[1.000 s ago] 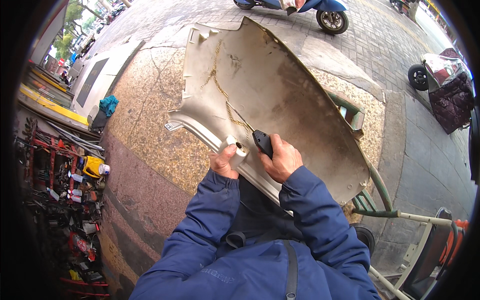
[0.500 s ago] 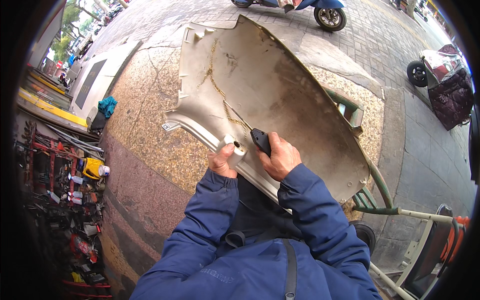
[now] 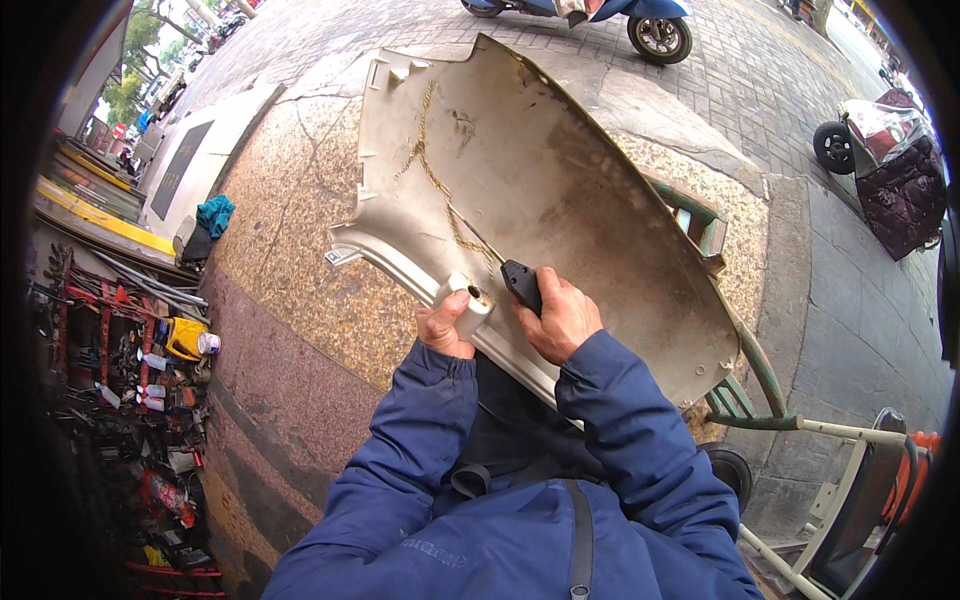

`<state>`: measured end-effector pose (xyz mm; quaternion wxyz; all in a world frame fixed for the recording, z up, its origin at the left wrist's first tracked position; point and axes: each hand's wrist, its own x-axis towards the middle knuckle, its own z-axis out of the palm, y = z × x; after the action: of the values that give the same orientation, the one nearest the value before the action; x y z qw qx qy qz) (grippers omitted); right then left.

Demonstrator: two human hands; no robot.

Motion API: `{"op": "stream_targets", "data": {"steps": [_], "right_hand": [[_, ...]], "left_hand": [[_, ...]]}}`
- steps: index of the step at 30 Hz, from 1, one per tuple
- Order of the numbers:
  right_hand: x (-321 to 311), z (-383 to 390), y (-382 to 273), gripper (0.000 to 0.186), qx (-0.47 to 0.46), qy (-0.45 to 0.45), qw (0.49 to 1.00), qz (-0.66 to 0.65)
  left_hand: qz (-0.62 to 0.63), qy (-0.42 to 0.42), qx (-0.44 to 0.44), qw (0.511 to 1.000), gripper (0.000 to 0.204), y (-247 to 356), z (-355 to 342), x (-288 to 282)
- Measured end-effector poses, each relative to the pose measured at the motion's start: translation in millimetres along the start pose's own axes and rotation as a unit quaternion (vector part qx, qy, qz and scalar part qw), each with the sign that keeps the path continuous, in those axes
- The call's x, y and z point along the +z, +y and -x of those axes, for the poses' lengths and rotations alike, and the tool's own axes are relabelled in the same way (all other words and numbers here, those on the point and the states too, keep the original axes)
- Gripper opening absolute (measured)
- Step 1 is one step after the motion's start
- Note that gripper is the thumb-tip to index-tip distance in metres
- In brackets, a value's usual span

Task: The person uses a soldering iron to repair a cracked plastic scooter fender. They first trim the crack edges with pliers, then apply heat to the crack and a white plastic rod to fuse the material together.

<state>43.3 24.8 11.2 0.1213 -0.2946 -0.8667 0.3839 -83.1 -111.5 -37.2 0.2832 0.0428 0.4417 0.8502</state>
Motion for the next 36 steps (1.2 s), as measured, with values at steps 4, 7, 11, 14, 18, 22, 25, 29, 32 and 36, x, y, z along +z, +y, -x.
{"op": "stream_targets", "data": {"steps": [4, 7, 11, 14, 18, 22, 25, 29, 32, 36], "right_hand": [[-1.6, 1.2, -0.3, 0.036, -0.008, 0.008, 1.000, -0.006], [-2.2, 1.1, -0.5, 0.036, -0.007, 0.012, 1.000, -0.009], [-1.9, 0.1, 0.1, 0.037, -0.008, 0.014, 1.000, -0.004], [-0.9, -0.3, 0.6, 0.037, -0.006, 0.012, 1.000, -0.002], [-0.4, -0.4, 0.6, 0.037, -0.002, 0.012, 1.000, -0.007], [-0.7, -0.5, -0.2, 0.037, -0.001, 0.010, 1.000, -0.002], [-1.0, -0.5, -0.5, 0.037, -0.002, 0.010, 1.000, -0.004], [-1.1, -1.0, -0.7, 0.037, 0.001, 0.005, 1.000, -0.004], [-1.4, -0.7, -0.7, 0.036, 0.000, 0.005, 1.000, -0.007], [-1.4, -0.9, -0.6, 0.036, 0.000, 0.004, 1.000, -0.011]], "left_hand": [[0.001, -0.002, -0.002, 1.000, 0.050, -1.2, -1.5, -1.6], [0.005, -0.003, 0.002, 1.000, 0.050, -1.0, -1.5, -0.1], [0.023, 0.002, 0.002, 1.000, 0.046, -1.2, -0.8, 3.0], [0.013, 0.005, 0.000, 1.000, 0.046, -1.3, -0.8, 0.8], [-0.016, 0.008, 0.002, 1.000, 0.050, -2.0, -2.4, -4.8], [-0.012, 0.005, 0.008, 1.000, 0.050, -3.2, -2.9, -5.3], [-0.011, 0.011, 0.008, 1.000, 0.049, -3.0, -1.9, -3.0], [-0.013, 0.002, 0.013, 1.000, 0.049, -1.9, -1.5, -0.7], [-0.020, 0.004, 0.016, 1.000, 0.048, -1.7, -1.0, -0.2], [-0.022, 0.007, 0.010, 1.000, 0.049, -0.9, -1.5, 0.4]]}}
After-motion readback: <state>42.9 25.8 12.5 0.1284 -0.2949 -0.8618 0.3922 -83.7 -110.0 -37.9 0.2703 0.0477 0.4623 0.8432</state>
